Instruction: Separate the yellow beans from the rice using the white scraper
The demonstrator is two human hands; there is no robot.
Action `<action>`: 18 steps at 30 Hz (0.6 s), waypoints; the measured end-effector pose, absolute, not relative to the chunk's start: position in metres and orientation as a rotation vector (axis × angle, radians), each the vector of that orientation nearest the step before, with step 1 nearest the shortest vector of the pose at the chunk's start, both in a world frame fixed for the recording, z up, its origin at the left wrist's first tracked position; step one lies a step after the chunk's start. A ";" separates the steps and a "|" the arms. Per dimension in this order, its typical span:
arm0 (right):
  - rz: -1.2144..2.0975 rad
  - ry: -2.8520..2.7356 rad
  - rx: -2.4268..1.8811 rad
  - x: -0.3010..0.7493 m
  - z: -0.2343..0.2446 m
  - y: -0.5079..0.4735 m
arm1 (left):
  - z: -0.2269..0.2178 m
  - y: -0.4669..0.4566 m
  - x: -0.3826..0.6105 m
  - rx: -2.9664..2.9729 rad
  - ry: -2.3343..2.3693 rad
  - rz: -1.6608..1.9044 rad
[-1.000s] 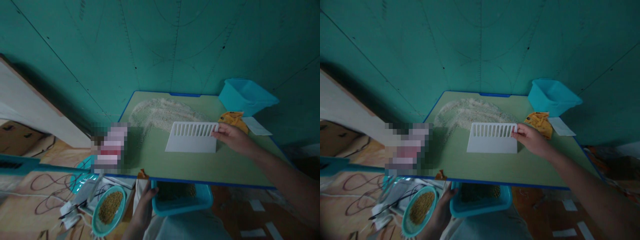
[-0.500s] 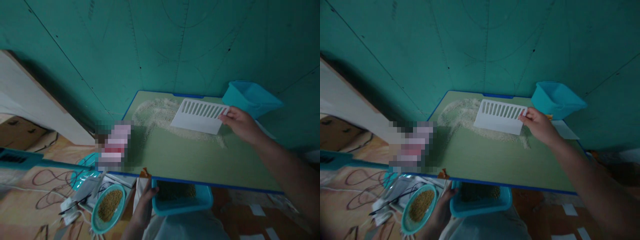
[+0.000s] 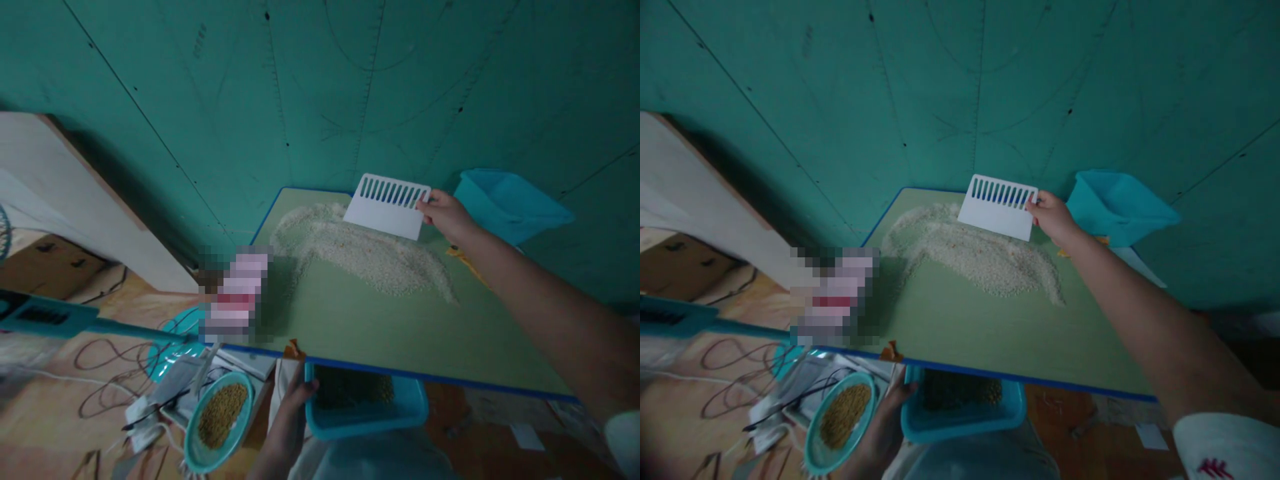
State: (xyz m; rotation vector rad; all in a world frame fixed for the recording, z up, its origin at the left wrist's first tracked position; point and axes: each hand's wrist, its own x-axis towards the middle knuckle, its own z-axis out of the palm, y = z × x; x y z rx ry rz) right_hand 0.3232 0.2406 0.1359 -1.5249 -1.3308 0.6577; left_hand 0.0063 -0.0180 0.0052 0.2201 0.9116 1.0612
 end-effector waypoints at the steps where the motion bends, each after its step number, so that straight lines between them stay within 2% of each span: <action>1: 0.660 -1.336 -1.527 0.320 0.134 0.243 | 0.005 -0.018 0.006 0.226 0.910 1.073; 18: 0.711 -1.400 -1.520 0.310 0.132 0.243 | -0.013 -0.016 0.000 0.191 1.116 1.042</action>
